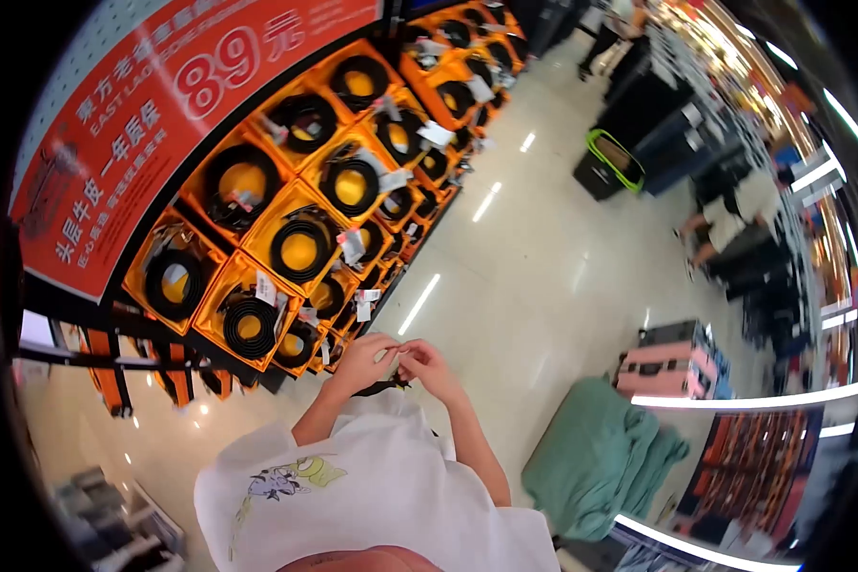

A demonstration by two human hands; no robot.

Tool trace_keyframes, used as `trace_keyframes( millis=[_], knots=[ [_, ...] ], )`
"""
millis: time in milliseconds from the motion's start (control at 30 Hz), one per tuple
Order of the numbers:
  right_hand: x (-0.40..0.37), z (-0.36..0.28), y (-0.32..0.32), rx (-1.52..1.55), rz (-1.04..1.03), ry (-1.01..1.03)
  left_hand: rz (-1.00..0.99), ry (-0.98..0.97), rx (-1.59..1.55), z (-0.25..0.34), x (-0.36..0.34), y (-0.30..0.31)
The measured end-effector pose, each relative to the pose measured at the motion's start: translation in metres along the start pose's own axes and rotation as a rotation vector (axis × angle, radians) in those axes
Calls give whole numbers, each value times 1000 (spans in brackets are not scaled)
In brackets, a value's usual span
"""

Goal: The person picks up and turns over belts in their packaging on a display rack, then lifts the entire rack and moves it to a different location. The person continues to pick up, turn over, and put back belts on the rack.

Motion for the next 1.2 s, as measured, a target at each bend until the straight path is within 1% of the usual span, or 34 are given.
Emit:
trace_keyframes(
  millis=[67, 167, 200, 267, 333, 400, 467, 500, 533, 567, 600, 667, 700, 767, 833, 867, 933, 967, 1033, 1100, 1133, 1167, 1200],
  knots=[
    [26, -2, 16, -117, 28, 28, 68, -15, 9, -1, 16, 7],
    [50, -12, 29, -18, 81, -17, 122, -73, 107, 0, 33, 20],
    [56, -12, 29, 24, 93, -29, 111, -25, 82, 12, 40, 28],
    [70, -7, 19, 52, 104, -88, 186, -40, -79, 40, 59, 40],
    [81, 0, 8, 58, 84, -182, 214, -156, -264, 94, 80, 54],
    [89, 11, -4, 4, -85, -224, 153, -546, -277, 156, 103, 72],
    [102, 22, -8, -52, -262, -276, 73, -891, -193, 208, 124, 80],
    [106, 27, -7, -78, -346, -295, 127, -976, -250, 227, 130, 76],
    [109, 31, -5, -103, -428, -299, 185, -1052, -264, 231, 140, 67],
    [112, 34, -2, -8, -441, -308, 247, -1126, -273, 235, 149, 59],
    [115, 32, 4, -13, -450, -308, 309, -1180, -250, 235, 160, 48],
    [129, 23, 20, -19, -458, -292, 332, -1201, -325, 236, 178, 36],
    [136, 18, 31, -37, -445, -284, 297, -1162, -416, 238, 185, 36],
    [161, 26, 59, -28, -439, -270, 101, -1076, -631, 236, 201, 37],
    [185, 30, 95, -56, -456, -265, -177, -932, -864, 231, 216, 39],
    [203, 32, 112, -85, -473, -231, -239, -931, -994, 234, 227, 29],
    [231, 4, 140, -128, -519, -275, -340, -910, -1173, 236, 258, 5],
    [250, -3, 153, -154, -550, -217, -378, -895, -1231, 235, 270, -5],
    [281, -16, 165, -205, -602, -156, -419, -853, -1276, 229, 283, -21],
    [301, -32, 163, -245, -643, -146, -342, -880, -1296, 228, 291, -31],
    [307, -37, 161, -230, -686, -162, -321, -903, -1316, 229, 296, -34],
    [312, -39, 159, -222, -736, -162, -333, -870, -1379, 229, 297, -38],
    [314, -41, 157, -216, -781, -162, -309, -906, -1365, 233, 299, -38]
  ],
)
Point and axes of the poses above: each hand's wrist, its own x-axis towards the middle knuckle, its own y-axis out of the back of the hand, z = x × y, the point moved 2 cm from there along x, towards the middle knuckle, and after that the axes turned 11 degrees about -x, right-handed, at the moved point
